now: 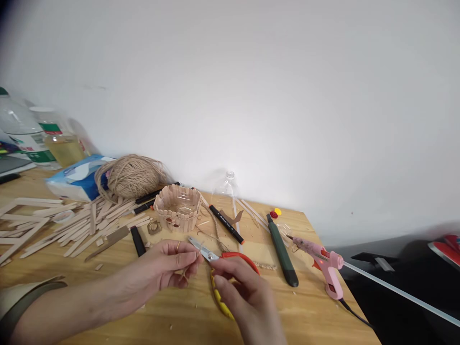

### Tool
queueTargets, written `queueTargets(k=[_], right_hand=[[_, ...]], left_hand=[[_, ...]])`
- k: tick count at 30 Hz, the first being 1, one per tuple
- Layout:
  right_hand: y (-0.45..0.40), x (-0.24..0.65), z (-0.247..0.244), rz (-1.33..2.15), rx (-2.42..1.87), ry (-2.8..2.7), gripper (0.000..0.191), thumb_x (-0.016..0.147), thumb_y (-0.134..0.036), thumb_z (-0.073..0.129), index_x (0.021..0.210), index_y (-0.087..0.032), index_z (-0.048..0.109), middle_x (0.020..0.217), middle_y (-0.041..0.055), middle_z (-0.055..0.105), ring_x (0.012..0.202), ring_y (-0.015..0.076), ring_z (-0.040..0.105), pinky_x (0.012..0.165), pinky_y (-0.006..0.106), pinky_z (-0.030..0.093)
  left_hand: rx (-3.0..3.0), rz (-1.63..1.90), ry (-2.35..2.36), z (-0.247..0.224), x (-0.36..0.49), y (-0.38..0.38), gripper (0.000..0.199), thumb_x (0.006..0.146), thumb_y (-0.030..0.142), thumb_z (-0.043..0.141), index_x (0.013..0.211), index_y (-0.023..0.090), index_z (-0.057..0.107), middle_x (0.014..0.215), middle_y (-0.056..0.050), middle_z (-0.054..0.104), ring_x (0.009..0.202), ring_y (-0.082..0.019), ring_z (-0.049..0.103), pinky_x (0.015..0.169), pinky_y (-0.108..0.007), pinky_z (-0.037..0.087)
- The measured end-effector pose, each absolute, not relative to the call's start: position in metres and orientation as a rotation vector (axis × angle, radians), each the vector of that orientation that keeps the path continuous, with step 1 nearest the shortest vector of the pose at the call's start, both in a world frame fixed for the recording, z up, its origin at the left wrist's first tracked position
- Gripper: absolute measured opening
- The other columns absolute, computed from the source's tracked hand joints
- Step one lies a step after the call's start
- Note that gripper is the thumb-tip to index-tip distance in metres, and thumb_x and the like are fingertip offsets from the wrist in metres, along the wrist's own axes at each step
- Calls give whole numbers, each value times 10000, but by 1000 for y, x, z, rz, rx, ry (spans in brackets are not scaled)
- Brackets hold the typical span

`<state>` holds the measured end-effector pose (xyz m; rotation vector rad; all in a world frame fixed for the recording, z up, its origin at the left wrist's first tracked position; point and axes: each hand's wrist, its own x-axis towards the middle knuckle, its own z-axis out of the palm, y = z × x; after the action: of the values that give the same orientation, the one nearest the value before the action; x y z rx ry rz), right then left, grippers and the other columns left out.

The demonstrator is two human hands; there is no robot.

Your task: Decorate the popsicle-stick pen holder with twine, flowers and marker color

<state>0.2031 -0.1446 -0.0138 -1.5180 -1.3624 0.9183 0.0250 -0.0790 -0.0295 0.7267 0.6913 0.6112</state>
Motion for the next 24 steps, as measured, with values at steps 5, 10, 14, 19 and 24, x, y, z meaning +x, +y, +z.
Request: queueTargets(k=[5,10,14,19,24], right_hand=[[-123,169,-22,1154,-1380,-1002,304,663,-439,757,850,-200,756,683,34,666,577,138,558,547,248,499],[-119,160,-31,1337,-1283,-826,280,590,-406,817,754,-187,757,617,9,614,522,88,466,504,202,414],[-114,156,-37,1433,-1208,-769,238,565,-381,840,673,-190,746,629,4,597,574,86,484,527,178,388],[-110,164,-40,1347,-1184,-861,211,588,-376,830,626,-197,726,631,-10,560,562,80,445,514,176,377],[-104,175,-31,1107,-1244,-997,194,621,-396,805,667,-224,728,707,-5,600,567,84,448,497,167,393]], left_hand=[[637,746,649,-27,20,-80,237,650,239,791,791,134,632,685,14,665,642,-62,580,630,-182,414],[610,797,633,-35,18,-77,314,618,242,810,733,150,533,601,27,653,606,-70,584,620,-197,403],[601,793,626,-42,21,-81,346,597,249,816,702,155,500,603,41,627,604,-68,573,630,-204,401],[892,739,722,-39,7,-75,259,690,311,717,771,168,515,719,7,625,687,-112,576,679,-254,437],[2104,929,930,-14,-25,-31,125,823,236,540,880,165,625,909,-70,655,938,-197,569,864,-337,415]])
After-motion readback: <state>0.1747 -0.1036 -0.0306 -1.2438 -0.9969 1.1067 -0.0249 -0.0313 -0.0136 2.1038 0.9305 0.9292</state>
